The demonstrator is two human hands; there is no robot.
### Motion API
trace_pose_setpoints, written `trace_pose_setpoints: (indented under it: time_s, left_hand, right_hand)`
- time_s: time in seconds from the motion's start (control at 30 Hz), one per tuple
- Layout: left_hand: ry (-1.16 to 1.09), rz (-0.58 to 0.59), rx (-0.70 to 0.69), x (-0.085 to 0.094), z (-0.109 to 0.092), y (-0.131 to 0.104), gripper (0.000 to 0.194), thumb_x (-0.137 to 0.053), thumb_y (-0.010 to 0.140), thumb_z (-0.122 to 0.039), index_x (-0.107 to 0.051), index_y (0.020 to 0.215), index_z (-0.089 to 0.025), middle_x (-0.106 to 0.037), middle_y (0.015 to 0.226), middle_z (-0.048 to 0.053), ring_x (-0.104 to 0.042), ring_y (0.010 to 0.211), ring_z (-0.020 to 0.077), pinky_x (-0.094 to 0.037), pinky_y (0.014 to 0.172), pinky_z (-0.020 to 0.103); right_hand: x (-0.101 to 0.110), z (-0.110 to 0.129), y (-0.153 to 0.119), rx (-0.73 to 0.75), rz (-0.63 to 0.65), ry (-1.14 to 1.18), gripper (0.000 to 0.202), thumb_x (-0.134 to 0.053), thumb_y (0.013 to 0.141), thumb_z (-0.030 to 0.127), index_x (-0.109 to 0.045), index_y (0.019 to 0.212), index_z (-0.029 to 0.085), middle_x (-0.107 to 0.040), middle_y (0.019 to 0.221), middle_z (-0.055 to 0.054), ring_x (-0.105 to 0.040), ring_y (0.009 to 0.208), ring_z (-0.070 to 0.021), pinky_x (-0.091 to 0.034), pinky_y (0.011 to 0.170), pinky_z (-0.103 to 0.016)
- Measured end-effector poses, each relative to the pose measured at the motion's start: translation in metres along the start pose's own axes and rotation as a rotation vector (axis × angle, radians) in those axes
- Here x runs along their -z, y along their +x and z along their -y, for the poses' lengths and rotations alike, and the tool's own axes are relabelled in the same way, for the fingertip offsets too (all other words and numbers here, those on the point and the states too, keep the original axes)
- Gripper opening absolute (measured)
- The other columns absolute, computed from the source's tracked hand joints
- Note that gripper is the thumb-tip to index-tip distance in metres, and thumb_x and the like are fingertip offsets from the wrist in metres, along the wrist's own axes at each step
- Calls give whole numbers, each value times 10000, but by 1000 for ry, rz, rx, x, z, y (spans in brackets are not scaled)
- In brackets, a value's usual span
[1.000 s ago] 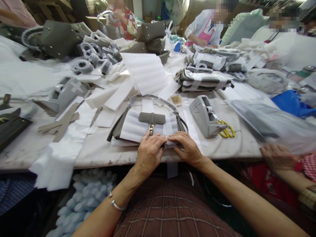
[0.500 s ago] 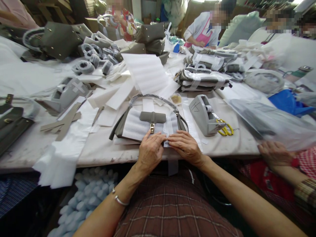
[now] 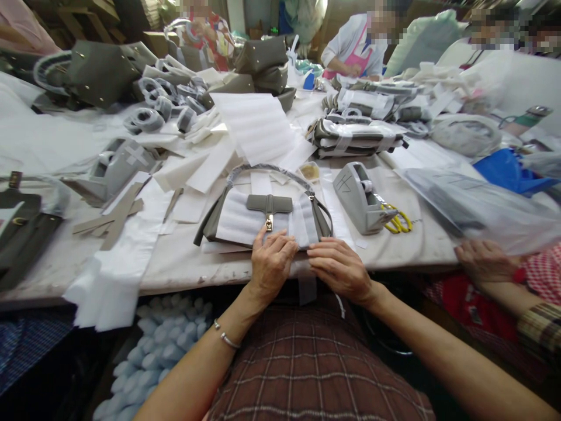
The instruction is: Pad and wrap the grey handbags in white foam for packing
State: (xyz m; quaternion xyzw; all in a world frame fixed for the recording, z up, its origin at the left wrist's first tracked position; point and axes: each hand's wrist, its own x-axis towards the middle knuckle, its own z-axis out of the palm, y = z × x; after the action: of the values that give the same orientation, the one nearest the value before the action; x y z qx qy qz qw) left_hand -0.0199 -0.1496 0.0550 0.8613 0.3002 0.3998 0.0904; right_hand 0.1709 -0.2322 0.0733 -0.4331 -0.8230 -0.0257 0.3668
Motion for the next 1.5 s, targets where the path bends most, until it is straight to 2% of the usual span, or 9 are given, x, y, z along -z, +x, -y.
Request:
trace_pose_setpoints:
  time_s: [0.17, 0.23, 0.47, 0.63, 0.8, 0.93, 1.03, 1.27, 1.5]
  left_hand:
    - [0, -12, -8, 0, 0, -2, 51, -598, 948, -187, -632, 939, -224, -747, 938, -22, -664, 1080, 198, -304, 1140, 482]
    - [2, -10, -7, 0, 0, -2, 49, -597, 949, -190, -631, 940, -224, -746, 940, -18, -663, 1083, 198, -303, 1143, 485]
    - [7, -30, 0, 0, -1, 0, 50, -606, 941, -187, -640, 927, -222, -746, 924, -6, -665, 1071, 204, -323, 1125, 485]
    - [14, -29, -9, -1, -1, -4, 58, -601, 944, -192, -649, 922, -218, -745, 917, -5, -665, 1073, 198, -320, 1131, 480]
    - [-11, -20, -37, 4, -3, -7, 107, -565, 950, -157, -646, 919, -219, -750, 928, -6, -663, 1090, 197, -327, 1132, 479]
    - [-68, 81, -32, 16, -3, -6, 177, -529, 918, -110, -643, 1003, -215, -742, 1026, 28, -628, 1161, 224, -294, 1166, 515]
    - [-106, 135, -4, 22, -5, -4, 192, -571, 872, -154, -627, 1049, -204, -728, 1063, 49, -609, 1187, 250, -268, 1184, 534]
    - [9, -11, 79, 8, -11, 7, 103, -550, 903, -153, -586, 815, -192, -703, 851, 46, -676, 916, 206, -384, 1093, 483]
    - [81, -39, 133, 1, -11, 10, 119, -553, 906, -153, -545, 797, -201, -658, 767, 10, -661, 822, 175, -421, 1056, 455]
  right_hand:
    - [-3, 14, -45, -31, 253, -200, 398, -603, 915, 200, -591, 1313, 211, -682, 1260, -96, -571, 1240, -264, -456, 1053, -473]
    - [-16, 13, -50, -63, 255, -287, 416, -534, 938, 173, -569, 1352, 191, -650, 1313, -113, -557, 1246, -285, -435, 1055, -504]
    - [-42, 17, -17, -87, -6, -12, 276, -504, 931, 83, -687, 1104, 196, -753, 973, -66, -674, 946, -198, -524, 835, -358]
    - [-34, 31, 0, -129, 56, 2, 254, -488, 930, 108, -711, 1026, 181, -743, 857, -67, -670, 809, -193, -508, 731, -338]
    - [-9, 32, 18, -100, 142, 26, 228, -494, 954, 124, -695, 1043, 184, -745, 879, -53, -664, 820, -179, -478, 741, -330]
    - [7, 21, 41, -42, 162, -77, 238, -479, 987, 173, -677, 1111, 216, -753, 1048, -59, -657, 970, -200, -432, 846, -377]
    - [10, 8, 54, -39, 230, -60, 221, -495, 978, 162, -670, 1106, 206, -754, 1043, -61, -668, 938, -187, -430, 849, -362]
    - [11, -26, 79, -108, 499, 27, 141, -629, 901, 177, -717, 1007, 205, -749, 881, -32, -676, 797, -178, -461, 745, -301]
    - [-4, -51, 82, -272, 431, 193, 189, -631, 934, 308, -755, 823, 219, -688, 797, -22, -645, 751, -139, -492, 700, -236]
